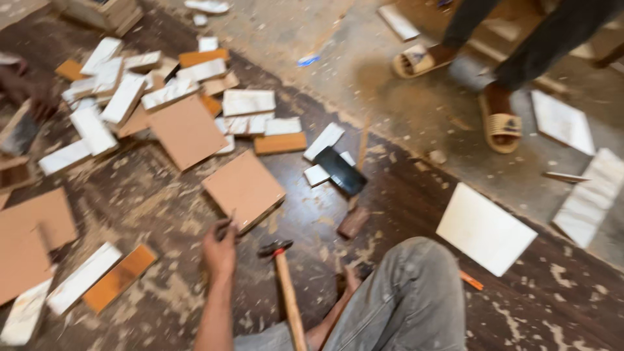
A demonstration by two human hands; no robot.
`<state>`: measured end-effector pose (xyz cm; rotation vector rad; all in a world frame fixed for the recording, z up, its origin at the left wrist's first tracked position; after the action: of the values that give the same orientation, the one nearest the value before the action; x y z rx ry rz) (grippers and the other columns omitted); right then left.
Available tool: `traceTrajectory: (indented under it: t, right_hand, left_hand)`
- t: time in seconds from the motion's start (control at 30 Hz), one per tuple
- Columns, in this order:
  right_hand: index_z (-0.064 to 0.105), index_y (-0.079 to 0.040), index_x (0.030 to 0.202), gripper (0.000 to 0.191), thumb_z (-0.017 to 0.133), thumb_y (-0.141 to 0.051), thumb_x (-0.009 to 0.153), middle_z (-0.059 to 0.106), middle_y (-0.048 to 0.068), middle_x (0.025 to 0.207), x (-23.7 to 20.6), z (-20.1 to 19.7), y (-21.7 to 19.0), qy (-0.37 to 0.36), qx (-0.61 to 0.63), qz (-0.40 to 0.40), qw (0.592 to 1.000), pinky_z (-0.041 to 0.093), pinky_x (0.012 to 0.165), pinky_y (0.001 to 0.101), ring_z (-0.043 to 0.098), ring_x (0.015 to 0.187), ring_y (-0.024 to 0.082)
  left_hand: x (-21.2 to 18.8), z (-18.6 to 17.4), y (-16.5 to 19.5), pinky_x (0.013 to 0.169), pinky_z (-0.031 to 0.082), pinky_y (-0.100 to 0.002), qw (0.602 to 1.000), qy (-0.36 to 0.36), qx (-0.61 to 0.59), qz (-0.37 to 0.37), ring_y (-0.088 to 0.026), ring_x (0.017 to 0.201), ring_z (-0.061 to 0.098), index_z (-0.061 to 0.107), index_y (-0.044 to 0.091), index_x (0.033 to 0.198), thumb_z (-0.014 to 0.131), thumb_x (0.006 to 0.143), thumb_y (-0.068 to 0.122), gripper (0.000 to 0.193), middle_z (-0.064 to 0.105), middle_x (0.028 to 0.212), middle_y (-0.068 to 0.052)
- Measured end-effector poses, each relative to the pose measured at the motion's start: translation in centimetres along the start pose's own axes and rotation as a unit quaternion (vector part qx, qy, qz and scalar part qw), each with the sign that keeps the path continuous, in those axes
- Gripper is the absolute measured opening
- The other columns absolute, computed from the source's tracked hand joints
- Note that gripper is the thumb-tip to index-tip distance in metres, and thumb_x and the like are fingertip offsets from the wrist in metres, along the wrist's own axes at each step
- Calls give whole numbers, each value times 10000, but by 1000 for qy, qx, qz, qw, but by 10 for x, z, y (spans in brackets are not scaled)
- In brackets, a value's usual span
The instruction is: The person sits cross-legged on the workshop floor, holds nails against small wooden boards and hammers them in using a claw hammer. They then pick up a white board, hold it on their lap and mark lines on it with an orange pencil before reaching toward a nail box.
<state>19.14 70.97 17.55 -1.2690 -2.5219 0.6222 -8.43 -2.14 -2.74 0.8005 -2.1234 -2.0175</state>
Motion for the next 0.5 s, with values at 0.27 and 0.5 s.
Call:
traceTrajectory:
  t: [0.27, 0.5]
  right_hand:
    - [632, -79, 1297, 528, 693, -345, 845, 710, 187, 1217, -132, 46, -194, 119, 129, -429, 886, 570, 879, 400, 705, 1067, 313]
    - [592, -120, 1384, 608, 709, -443, 882, 733, 142, 1149, -263, 258, -274, -349, -74, -443, 823, 584, 889, 372, 740, 983, 258]
  left_hand:
    - [-3, -5, 9, 848, 564, -358, 986, 30, 139, 83, -228, 943, 740, 726, 70, 1091, 727, 916, 173, 202, 773, 1022, -101]
    - [-8, -11, 14, 832, 564, -367, 993, 24, 41, 109, -249, 916, 727, 709, 53, 1078, 693, 981, 201, 178, 773, 985, -121]
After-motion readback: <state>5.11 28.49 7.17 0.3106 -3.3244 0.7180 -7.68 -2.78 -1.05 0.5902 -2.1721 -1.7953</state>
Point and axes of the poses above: each hand's wrist, its own x-axis towards the middle knuckle, its own z-axis out of the palm, y = z × x, the point moved 10 cm from there along x, towards the middle knuckle
